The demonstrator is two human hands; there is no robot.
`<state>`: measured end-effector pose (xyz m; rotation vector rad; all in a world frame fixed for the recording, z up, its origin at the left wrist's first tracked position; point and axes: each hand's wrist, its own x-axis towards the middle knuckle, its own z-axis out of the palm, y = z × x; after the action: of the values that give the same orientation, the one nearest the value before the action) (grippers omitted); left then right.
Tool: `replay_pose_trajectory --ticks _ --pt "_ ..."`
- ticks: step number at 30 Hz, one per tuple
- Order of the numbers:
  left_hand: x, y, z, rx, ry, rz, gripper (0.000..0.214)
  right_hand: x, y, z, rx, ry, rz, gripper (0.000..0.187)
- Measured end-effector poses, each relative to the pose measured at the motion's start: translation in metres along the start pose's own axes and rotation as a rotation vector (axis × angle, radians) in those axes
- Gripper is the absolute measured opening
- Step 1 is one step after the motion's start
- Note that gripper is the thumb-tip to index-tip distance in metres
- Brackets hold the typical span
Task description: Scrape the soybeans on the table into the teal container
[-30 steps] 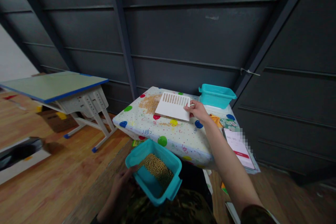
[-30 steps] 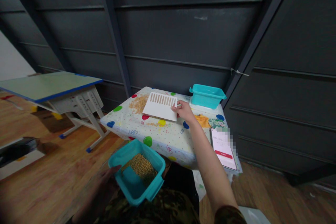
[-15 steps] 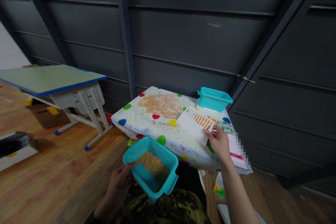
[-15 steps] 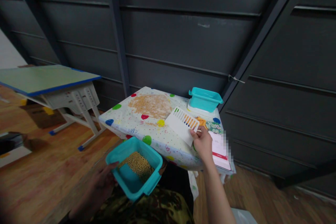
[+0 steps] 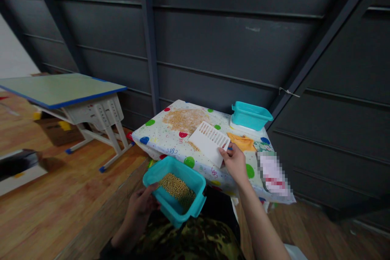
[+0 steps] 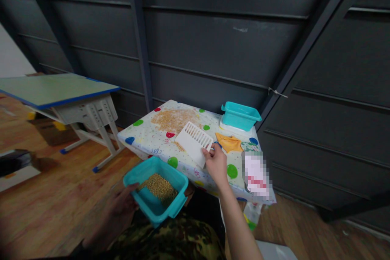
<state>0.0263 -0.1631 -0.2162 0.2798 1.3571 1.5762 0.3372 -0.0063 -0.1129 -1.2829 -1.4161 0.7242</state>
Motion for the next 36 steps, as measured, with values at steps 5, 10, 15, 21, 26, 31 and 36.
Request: replay_pose_trajectory --ticks 5,10,15,21,26,31,36 --pt "0.010 0.008 -0.001 -0.010 -0.019 0.015 0.061 -0.003 -0.002 0.015 0.030 -0.051 -0.007 0.056" --pt "0.021 0.012 -0.006 -0.012 -0.068 -0.027 0.060 -0.003 -0.005 0.014 0.065 -0.034 -0.005 0.062" --pt "0.018 0.016 -0.009 0.006 -0.128 -0.021 0.057 -0.011 0.003 -0.015 0.074 0.028 0.064 0.072" --pt "0.005 0.020 0.005 -0.001 -0.106 0.037 0.056 -0.034 0.003 -0.029 0.073 -0.004 0.143 0.077" --pt "-0.001 0.025 0.015 0.001 -0.022 0.033 0.064 -0.045 -0.009 -0.016 0.153 -0.049 0.193 0.080" --pt "-0.002 0.023 0.011 -0.002 -0.041 0.013 0.057 -0.059 -0.015 -0.003 0.195 -0.078 0.163 0.082" --pt "-0.003 0.024 0.014 -0.031 -0.001 0.061 0.051 -0.072 -0.016 0.005 0.230 -0.112 0.157 0.082"
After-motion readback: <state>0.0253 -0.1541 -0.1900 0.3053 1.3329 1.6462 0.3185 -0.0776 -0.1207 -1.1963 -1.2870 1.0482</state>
